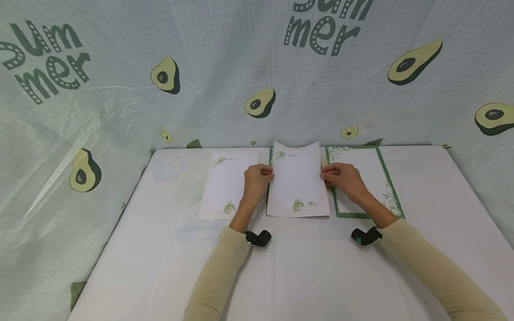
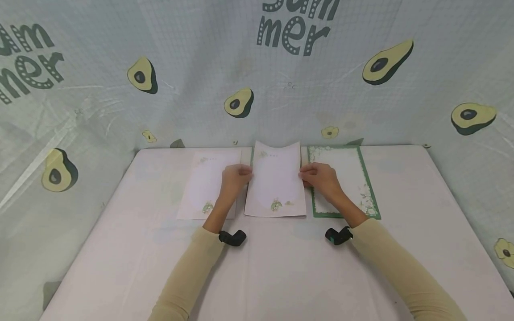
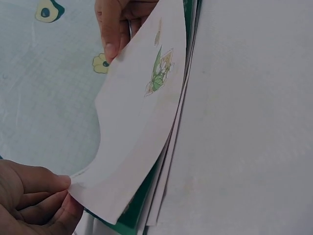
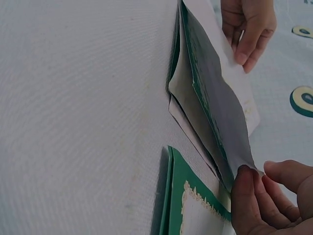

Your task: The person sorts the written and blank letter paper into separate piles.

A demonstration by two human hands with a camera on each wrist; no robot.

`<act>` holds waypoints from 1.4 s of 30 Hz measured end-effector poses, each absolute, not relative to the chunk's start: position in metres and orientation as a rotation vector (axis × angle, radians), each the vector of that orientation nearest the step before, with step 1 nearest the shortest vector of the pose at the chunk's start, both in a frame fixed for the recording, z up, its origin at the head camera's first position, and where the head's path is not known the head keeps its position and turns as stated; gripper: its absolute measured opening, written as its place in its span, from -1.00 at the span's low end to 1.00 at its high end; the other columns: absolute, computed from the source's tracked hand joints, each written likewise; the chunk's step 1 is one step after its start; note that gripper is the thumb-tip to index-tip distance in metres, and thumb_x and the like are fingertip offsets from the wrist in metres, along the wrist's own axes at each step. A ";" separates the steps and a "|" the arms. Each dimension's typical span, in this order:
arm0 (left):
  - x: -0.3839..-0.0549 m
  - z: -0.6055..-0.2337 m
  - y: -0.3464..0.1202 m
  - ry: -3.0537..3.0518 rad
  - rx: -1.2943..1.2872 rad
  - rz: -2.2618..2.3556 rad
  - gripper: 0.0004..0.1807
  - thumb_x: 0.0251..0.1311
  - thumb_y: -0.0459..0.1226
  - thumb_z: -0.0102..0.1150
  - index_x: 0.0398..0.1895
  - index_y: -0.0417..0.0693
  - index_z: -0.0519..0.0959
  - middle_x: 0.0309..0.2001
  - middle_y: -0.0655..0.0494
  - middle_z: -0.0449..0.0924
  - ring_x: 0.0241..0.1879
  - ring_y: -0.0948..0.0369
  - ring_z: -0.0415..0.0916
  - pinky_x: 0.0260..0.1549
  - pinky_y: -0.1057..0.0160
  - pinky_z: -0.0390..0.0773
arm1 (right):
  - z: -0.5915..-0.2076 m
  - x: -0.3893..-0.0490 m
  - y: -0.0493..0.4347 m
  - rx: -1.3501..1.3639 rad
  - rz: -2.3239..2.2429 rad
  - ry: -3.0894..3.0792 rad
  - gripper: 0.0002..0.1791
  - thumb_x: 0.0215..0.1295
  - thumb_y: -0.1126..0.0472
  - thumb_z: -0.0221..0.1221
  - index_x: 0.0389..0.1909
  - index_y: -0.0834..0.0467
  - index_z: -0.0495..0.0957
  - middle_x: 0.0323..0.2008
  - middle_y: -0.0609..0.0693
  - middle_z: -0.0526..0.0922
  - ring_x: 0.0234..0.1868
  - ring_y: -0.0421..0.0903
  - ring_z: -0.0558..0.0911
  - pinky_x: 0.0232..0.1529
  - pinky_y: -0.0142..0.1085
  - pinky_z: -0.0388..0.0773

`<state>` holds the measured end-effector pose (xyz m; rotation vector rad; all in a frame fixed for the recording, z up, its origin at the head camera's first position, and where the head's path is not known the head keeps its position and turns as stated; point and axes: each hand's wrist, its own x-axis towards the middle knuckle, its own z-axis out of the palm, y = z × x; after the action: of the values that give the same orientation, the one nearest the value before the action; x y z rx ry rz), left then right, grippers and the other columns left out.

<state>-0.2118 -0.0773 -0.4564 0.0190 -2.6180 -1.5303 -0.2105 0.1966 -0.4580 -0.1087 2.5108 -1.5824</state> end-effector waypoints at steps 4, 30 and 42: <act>-0.211 -0.457 -0.076 -2.610 0.025 -1.537 -0.85 0.24 -0.47 0.34 -0.14 -0.33 0.72 -0.22 -0.15 0.76 -0.20 0.05 0.74 -0.26 0.26 0.76 | -0.459 -0.211 0.197 -0.101 -1.599 2.500 -0.61 0.46 0.15 0.25 0.14 0.34 0.58 0.05 0.31 0.69 -0.10 -0.02 0.76 -0.09 -0.33 0.73; -0.212 -0.457 -0.079 -2.571 0.049 -1.531 -0.84 0.23 -0.48 0.33 -0.14 -0.34 0.72 -0.24 -0.16 0.77 -0.19 0.03 0.76 -0.20 0.18 0.76 | -0.461 -0.209 0.196 -0.074 -1.664 2.532 -0.64 0.43 0.16 0.26 0.07 0.34 0.59 -0.06 0.25 0.74 -0.28 -0.27 0.74 -0.20 -0.44 0.70; -0.213 -0.461 -0.089 -2.430 0.129 -1.626 -0.80 0.24 -0.45 0.35 -0.08 -0.31 0.73 -0.18 -0.14 0.77 -0.14 0.07 0.75 -0.16 0.20 0.76 | -0.459 -0.208 0.187 -0.055 -1.758 2.582 -0.66 0.42 0.13 0.29 0.05 0.29 0.64 -0.07 0.25 0.75 -0.24 -0.30 0.71 -0.22 -0.46 0.69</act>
<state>-0.2128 -0.0886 -0.4607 0.1286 -2.4304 -1.6256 -0.2080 0.1869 -0.4585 -0.0545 2.5819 -1.7579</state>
